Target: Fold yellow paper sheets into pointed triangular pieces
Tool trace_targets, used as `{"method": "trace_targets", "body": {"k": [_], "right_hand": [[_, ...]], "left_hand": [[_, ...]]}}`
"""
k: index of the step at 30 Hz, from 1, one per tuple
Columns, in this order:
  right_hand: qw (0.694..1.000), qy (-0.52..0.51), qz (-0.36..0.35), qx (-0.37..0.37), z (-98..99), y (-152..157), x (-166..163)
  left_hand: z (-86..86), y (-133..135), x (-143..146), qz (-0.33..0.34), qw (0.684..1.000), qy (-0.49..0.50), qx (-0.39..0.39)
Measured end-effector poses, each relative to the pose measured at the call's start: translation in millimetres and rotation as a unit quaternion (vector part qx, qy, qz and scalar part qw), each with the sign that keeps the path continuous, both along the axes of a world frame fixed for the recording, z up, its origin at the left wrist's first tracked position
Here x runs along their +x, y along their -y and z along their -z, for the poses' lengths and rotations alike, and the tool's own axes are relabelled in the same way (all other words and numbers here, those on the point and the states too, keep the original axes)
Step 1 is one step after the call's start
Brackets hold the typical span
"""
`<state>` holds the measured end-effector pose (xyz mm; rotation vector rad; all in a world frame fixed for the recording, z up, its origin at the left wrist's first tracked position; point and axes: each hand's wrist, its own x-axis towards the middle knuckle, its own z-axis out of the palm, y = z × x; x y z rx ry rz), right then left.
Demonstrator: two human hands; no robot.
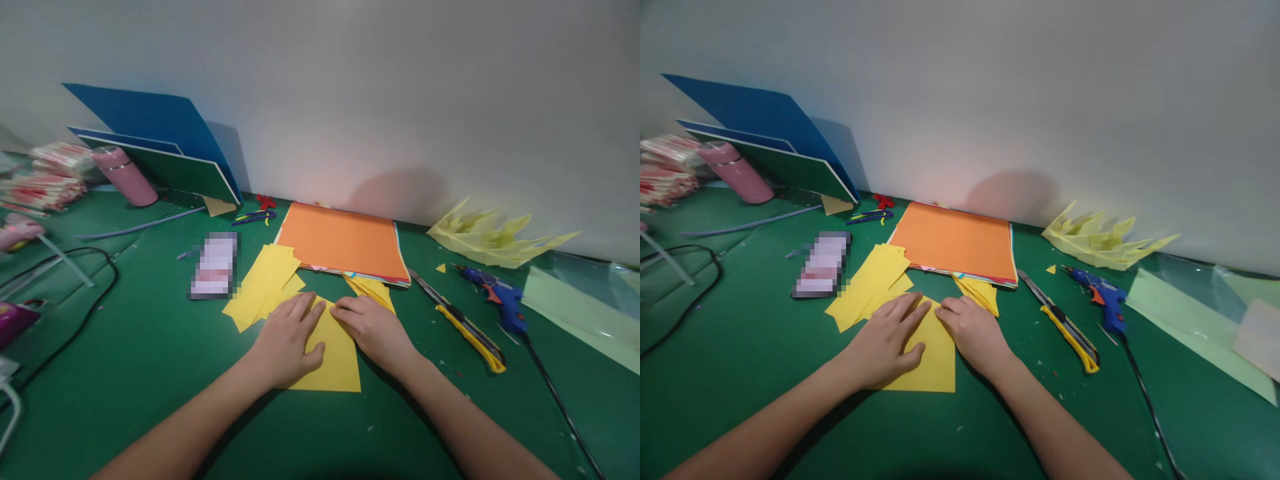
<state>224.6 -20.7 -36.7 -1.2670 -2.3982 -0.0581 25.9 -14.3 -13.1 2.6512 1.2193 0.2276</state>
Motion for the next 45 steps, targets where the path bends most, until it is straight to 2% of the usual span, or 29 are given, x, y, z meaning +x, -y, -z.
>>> {"method": "trace_targets", "body": {"k": [9,13,18,27,33,40,45], "right_hand": [[1.000,0.000,-0.002,-0.020,-16.9,7,-2],[1.000,-0.010,0.009,-0.009,-15.7,8,2],[0.997,-0.060,0.018,0.039,-11.6,5,1],[0.999,0.032,0.029,0.032,-7.9,0,-6],[0.998,0.038,0.041,0.033,-11.7,2,4],[0.997,0.049,0.056,0.019,-4.1,-3,-12],[0.996,0.052,0.068,0.029,-11.7,1,-3]], "left_hand": [[-0.8,0,1,0.005,1.000,-0.008,0.020],[2.7,1,0,0.012,0.999,0.009,0.033],[4.3,1,0,0.012,0.999,0.010,0.043],[2.4,0,1,0.022,0.999,-0.013,0.047],[2.8,1,0,0.018,0.999,-0.013,0.045],[3.3,-1,-1,0.034,0.997,-0.025,0.063],[6.7,0,-1,0.028,0.998,-0.012,0.058]]}}
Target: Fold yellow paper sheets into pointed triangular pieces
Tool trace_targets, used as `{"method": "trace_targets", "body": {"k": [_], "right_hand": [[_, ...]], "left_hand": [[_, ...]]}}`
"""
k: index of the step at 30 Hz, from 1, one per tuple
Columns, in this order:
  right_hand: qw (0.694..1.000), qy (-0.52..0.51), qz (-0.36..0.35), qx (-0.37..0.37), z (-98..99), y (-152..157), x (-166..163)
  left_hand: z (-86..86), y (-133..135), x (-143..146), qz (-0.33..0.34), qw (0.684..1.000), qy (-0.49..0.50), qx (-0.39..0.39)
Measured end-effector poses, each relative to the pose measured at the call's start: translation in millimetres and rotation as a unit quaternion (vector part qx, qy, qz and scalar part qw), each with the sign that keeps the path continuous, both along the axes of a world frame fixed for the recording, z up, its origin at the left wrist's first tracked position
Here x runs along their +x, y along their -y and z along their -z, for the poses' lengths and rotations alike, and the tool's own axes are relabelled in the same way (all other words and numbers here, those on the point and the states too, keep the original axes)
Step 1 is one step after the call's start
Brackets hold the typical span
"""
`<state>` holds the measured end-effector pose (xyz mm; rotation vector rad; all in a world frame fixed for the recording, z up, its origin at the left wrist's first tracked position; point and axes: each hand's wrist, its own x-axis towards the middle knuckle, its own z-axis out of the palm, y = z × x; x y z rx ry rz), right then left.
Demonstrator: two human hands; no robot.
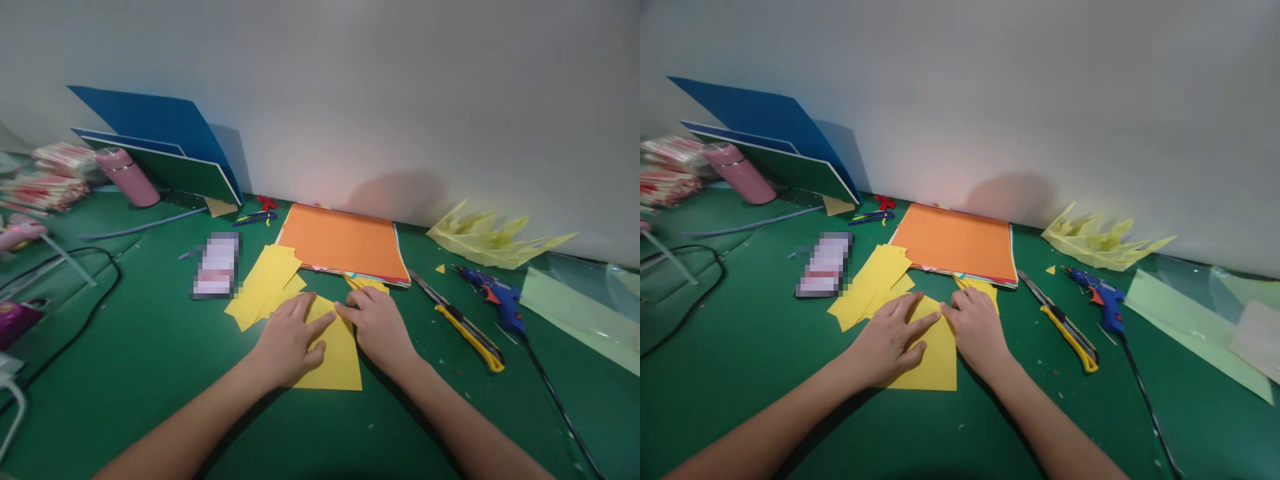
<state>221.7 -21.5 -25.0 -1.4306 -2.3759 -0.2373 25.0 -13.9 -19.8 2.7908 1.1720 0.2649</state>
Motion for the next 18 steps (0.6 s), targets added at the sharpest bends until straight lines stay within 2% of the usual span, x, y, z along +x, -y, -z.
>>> {"method": "trace_targets", "body": {"k": [4,8,14,18], "right_hand": [[1.000,-0.016,0.017,0.008,-5.4,7,13],[0.997,-0.073,0.025,0.012,-3.6,9,11],[0.984,-0.164,0.033,-0.062,3.1,5,-3],[0.974,-0.207,0.021,-0.084,6.8,6,-7]], "left_hand": [[2.8,1,0,-0.004,1.000,0.021,0.001],[3.6,1,-1,0.001,0.999,0.035,0.005],[1.5,2,-2,-0.001,0.999,0.049,-0.004],[0.7,1,-1,-0.007,0.997,0.082,-0.015]]}}
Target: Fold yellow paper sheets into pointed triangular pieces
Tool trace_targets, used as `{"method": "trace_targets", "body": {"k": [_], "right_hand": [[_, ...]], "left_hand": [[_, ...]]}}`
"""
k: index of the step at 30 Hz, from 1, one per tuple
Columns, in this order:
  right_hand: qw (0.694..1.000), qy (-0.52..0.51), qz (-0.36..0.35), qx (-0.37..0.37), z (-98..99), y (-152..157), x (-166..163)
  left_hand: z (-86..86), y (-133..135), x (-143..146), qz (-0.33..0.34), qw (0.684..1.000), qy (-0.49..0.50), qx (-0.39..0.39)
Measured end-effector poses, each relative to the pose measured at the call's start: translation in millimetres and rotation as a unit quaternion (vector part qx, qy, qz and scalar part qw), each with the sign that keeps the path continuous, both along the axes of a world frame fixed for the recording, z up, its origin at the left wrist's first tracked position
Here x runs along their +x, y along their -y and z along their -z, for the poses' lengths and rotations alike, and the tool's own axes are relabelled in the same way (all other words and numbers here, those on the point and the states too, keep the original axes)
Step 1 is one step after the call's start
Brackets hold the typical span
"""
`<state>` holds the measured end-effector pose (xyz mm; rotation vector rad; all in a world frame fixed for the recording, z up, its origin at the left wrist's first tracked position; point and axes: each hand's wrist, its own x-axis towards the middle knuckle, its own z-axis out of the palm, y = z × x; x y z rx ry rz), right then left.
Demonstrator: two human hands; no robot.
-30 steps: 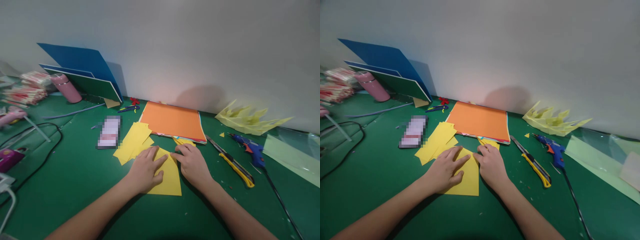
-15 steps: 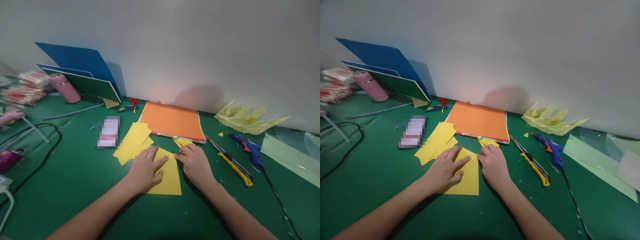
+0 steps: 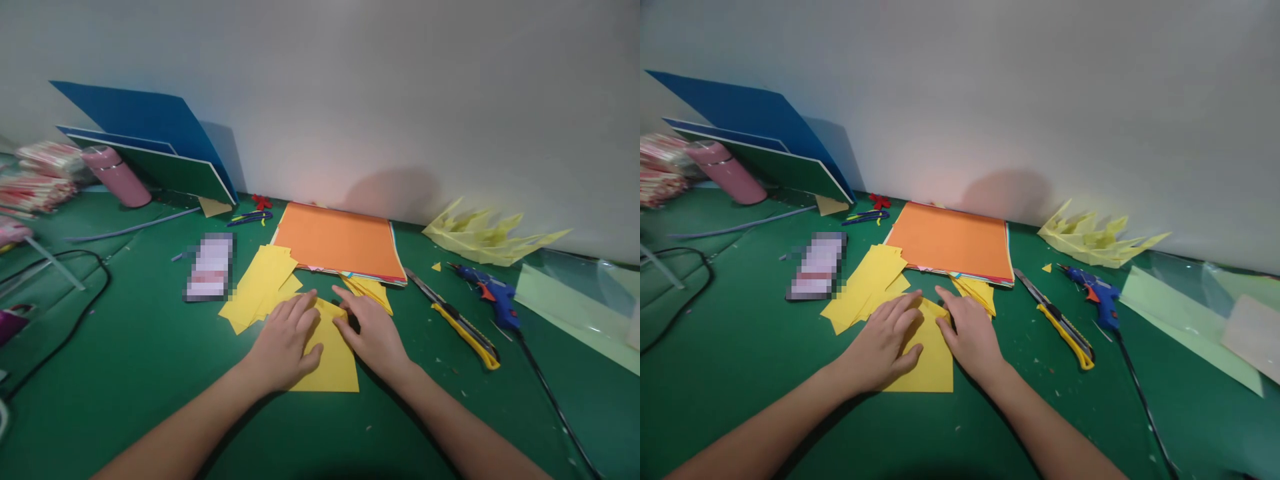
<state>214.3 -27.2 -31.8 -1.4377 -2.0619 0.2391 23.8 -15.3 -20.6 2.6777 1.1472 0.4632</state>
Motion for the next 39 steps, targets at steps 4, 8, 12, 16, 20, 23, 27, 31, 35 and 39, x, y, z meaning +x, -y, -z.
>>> {"method": "trace_targets", "body": {"k": [4,8,12,16,20,23,27,31,35,39], "right_hand": [[0.998,-0.025,-0.051,0.015,0.1,2,-4],[0.995,-0.028,-0.093,0.019,-2.1,4,-4],[0.993,-0.018,-0.117,-0.007,-5.6,5,-3],[0.991,0.001,-0.136,0.000,-8.5,7,-2],[0.984,0.041,-0.168,0.034,-8.6,7,1],[0.979,0.063,-0.192,0.036,-8.6,5,3],[0.980,0.072,-0.183,0.027,-9.6,3,0],[0.982,0.085,-0.164,0.024,-9.1,2,-5],[0.983,0.114,-0.143,0.003,-7.2,2,-7],[0.981,0.144,-0.130,-0.021,-7.5,5,-6]], "left_hand": [[0.0,-1,0,0.013,1.000,0.003,-0.003],[-0.5,-1,-1,0.012,1.000,-0.011,-0.003],[-2.5,-1,-1,0.025,1.000,-0.014,-0.002],[-6.1,-1,0,0.048,0.999,-0.015,0.008],[-10.5,2,1,0.052,0.998,-0.023,-0.010],[-10.8,4,1,0.040,0.998,-0.031,-0.028],[-6.9,3,0,0.022,0.998,-0.047,-0.031],[-3.8,0,-3,0.015,0.998,-0.057,-0.008],[-4.8,-9,-11,-0.076,0.996,-0.021,0.036],[-7.1,-19,-20,-0.157,0.985,0.067,0.027]]}}
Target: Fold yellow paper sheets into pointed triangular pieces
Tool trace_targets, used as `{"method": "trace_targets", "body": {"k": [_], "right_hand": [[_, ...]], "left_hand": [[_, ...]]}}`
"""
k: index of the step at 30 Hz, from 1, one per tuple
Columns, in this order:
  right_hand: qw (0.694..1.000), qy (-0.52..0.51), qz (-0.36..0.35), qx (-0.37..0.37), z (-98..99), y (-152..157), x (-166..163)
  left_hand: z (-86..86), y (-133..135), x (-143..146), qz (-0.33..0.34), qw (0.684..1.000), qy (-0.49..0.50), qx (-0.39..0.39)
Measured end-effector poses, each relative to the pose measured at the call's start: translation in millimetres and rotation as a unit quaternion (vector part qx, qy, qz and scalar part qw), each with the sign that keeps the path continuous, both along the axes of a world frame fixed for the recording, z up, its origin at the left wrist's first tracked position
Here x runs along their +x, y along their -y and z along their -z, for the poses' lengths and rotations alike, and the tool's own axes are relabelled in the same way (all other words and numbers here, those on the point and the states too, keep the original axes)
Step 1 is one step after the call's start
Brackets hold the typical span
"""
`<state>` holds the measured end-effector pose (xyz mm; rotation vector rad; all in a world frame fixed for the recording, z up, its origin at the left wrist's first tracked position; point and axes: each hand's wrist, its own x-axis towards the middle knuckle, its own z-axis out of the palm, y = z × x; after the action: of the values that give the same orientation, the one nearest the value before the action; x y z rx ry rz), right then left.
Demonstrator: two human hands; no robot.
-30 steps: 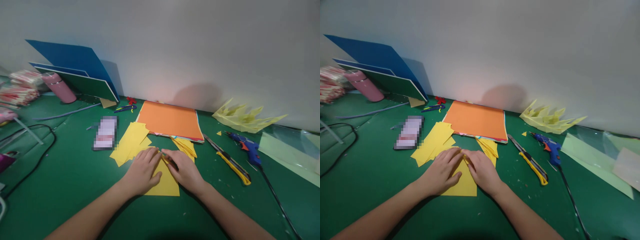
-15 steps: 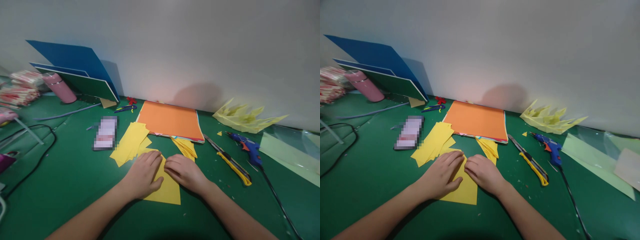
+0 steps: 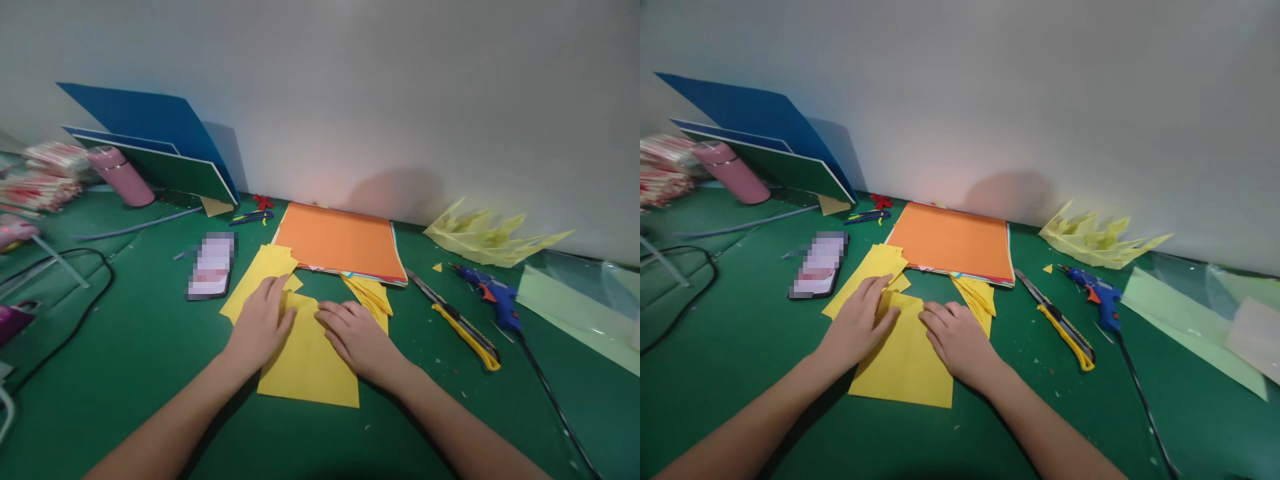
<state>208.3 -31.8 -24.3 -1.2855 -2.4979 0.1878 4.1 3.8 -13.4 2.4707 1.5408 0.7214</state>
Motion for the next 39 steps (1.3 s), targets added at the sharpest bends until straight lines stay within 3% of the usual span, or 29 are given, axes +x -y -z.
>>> {"method": "trace_targets", "body": {"k": [5,12,18,31,39], "right_hand": [[0.999,-0.004,-0.043,-0.030,-6.0,3,4],[0.989,-0.059,-0.114,-0.070,-8.3,0,8],[0.982,-0.061,-0.152,-0.092,-11.1,-2,10],[0.992,-0.050,-0.104,-0.049,-5.0,0,13],[0.992,-0.054,-0.093,-0.060,-5.9,1,12]], "left_hand": [[1.2,-4,-4,0.022,0.995,0.092,-0.036],[4.5,-3,0,0.008,0.991,0.105,-0.079],[6.7,-3,0,0.034,0.980,0.161,-0.112],[6.2,-9,-6,0.173,0.984,0.037,0.010],[7.6,-10,-9,0.184,0.982,-0.014,0.034]]}}
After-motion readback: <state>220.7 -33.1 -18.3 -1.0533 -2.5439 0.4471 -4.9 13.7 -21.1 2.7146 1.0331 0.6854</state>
